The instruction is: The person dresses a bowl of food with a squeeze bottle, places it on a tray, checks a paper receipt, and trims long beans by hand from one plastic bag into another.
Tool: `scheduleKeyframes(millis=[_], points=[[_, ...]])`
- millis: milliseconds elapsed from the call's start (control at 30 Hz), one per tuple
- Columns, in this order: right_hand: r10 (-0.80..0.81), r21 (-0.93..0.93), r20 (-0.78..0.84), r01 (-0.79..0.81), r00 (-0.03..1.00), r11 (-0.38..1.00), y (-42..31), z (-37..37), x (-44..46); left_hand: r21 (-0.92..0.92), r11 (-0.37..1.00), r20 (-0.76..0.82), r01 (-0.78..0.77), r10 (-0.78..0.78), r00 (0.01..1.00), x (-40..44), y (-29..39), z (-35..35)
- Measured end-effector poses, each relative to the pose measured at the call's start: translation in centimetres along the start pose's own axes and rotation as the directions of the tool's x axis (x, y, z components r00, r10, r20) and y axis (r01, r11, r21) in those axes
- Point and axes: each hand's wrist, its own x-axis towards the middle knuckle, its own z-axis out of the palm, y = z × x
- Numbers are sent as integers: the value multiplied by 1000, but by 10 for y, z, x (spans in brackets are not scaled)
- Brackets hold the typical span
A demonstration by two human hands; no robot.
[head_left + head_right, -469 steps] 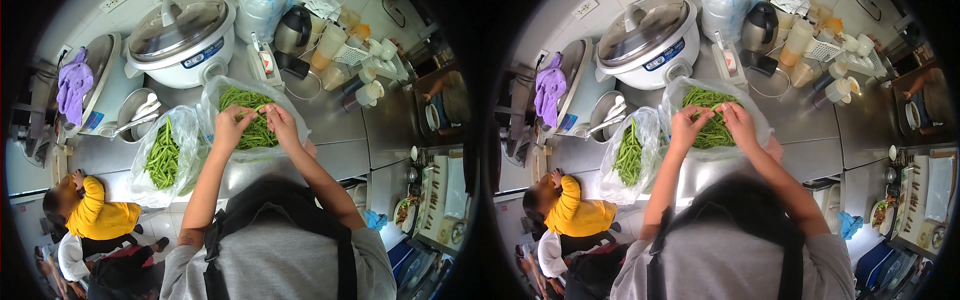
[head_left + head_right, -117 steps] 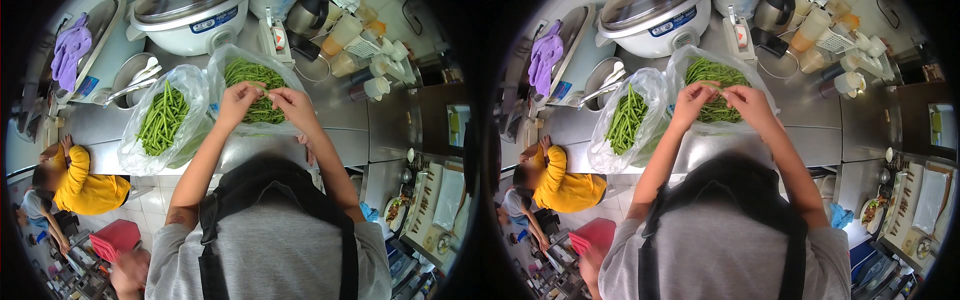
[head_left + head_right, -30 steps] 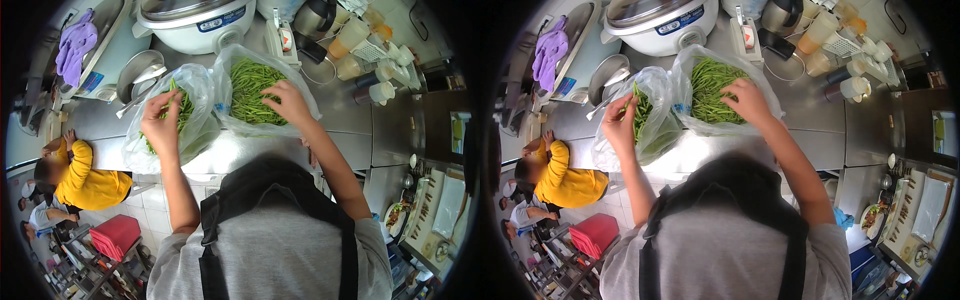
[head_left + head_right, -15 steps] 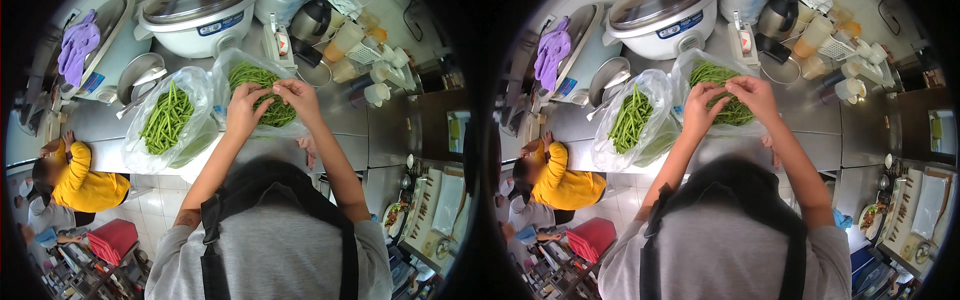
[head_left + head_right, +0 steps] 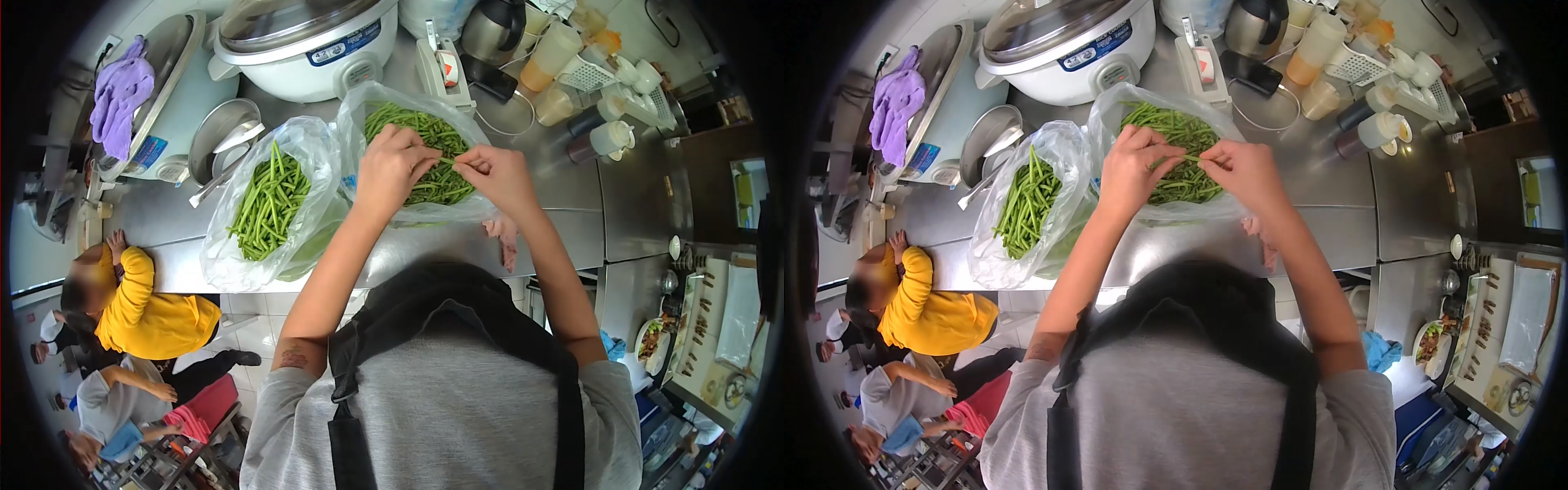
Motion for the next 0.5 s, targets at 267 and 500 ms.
scheduleKeyframes(millis=[267,500], points=[[58,334,41,-68,997,940,14,9,7,29,985,18,170,-170,985,-6,-7,5],[74,386,-96,-31,993,922,22,25,16,-371,754,189,542,-510,839,-16,-16,20]])
